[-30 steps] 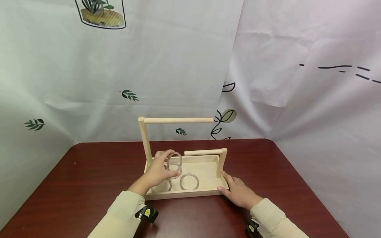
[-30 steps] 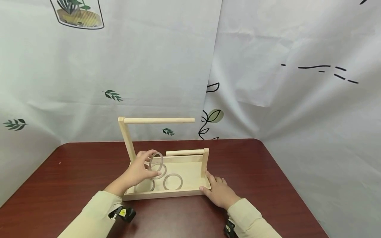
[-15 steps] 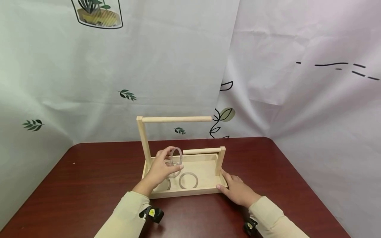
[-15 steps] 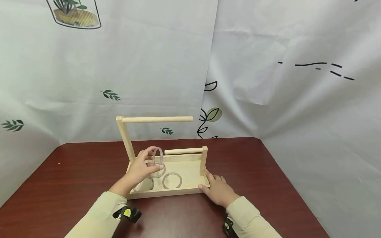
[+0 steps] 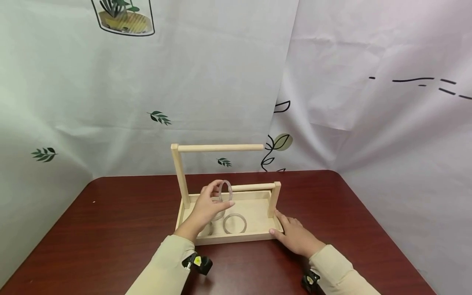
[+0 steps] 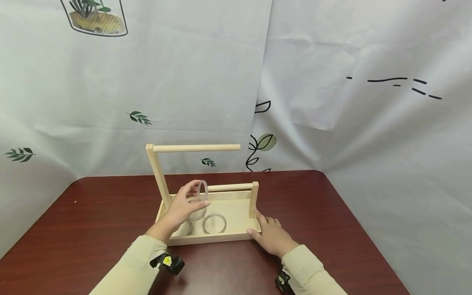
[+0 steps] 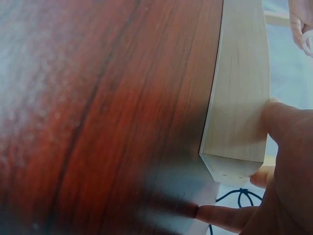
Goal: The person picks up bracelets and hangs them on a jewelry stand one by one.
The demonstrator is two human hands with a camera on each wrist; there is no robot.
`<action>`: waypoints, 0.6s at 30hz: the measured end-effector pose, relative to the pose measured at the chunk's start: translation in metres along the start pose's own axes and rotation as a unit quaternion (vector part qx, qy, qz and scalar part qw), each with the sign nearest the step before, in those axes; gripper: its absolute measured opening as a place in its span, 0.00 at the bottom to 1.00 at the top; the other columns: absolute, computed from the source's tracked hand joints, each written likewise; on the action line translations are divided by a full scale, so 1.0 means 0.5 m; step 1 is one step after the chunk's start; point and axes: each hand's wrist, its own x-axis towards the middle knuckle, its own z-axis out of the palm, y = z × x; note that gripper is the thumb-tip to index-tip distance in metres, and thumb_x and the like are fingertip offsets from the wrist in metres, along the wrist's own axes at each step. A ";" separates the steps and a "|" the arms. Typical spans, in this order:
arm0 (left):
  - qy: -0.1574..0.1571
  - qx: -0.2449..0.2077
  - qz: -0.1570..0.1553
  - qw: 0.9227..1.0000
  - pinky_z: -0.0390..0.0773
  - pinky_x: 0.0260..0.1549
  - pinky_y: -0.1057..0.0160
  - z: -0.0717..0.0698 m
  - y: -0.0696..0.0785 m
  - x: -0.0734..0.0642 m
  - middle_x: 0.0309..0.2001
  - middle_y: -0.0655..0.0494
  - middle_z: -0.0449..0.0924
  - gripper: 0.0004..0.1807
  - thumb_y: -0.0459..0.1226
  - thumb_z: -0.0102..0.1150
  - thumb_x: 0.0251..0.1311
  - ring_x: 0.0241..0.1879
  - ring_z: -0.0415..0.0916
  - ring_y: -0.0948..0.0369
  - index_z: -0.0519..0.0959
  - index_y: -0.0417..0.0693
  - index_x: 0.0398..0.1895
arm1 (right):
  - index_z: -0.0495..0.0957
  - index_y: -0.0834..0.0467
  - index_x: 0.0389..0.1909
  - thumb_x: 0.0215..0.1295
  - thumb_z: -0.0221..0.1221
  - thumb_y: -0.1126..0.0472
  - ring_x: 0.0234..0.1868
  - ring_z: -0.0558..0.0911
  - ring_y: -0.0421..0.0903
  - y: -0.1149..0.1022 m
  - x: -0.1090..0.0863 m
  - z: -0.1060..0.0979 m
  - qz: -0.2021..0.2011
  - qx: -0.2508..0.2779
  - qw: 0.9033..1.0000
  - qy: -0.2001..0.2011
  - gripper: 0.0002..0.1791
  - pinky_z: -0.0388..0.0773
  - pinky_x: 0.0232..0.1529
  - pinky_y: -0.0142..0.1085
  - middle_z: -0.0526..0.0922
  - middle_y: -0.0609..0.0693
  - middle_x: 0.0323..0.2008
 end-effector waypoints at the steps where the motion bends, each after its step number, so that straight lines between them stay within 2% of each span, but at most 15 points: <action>1: 0.000 0.000 -0.001 1.000 0.74 0.51 0.52 0.002 0.000 0.001 0.55 0.44 0.64 0.38 0.36 0.72 0.50 0.57 0.67 0.47 0.67 0.45 0.66 | 0.59 0.60 0.72 0.67 0.56 0.44 0.62 0.69 0.66 0.000 0.000 0.000 -0.001 0.000 1.000 0.001 0.39 0.65 0.59 0.58 0.71 0.68 0.59; 18: -0.007 -0.019 -0.019 1.000 0.72 0.51 0.52 0.022 0.004 0.017 0.55 0.47 0.67 0.37 0.39 0.71 0.51 0.55 0.67 0.51 0.67 0.48 0.66 | 0.60 0.59 0.72 0.66 0.58 0.44 0.61 0.70 0.66 -0.009 -0.004 -0.007 0.001 -0.004 1.000 0.002 0.39 0.66 0.58 0.58 0.72 0.68 0.58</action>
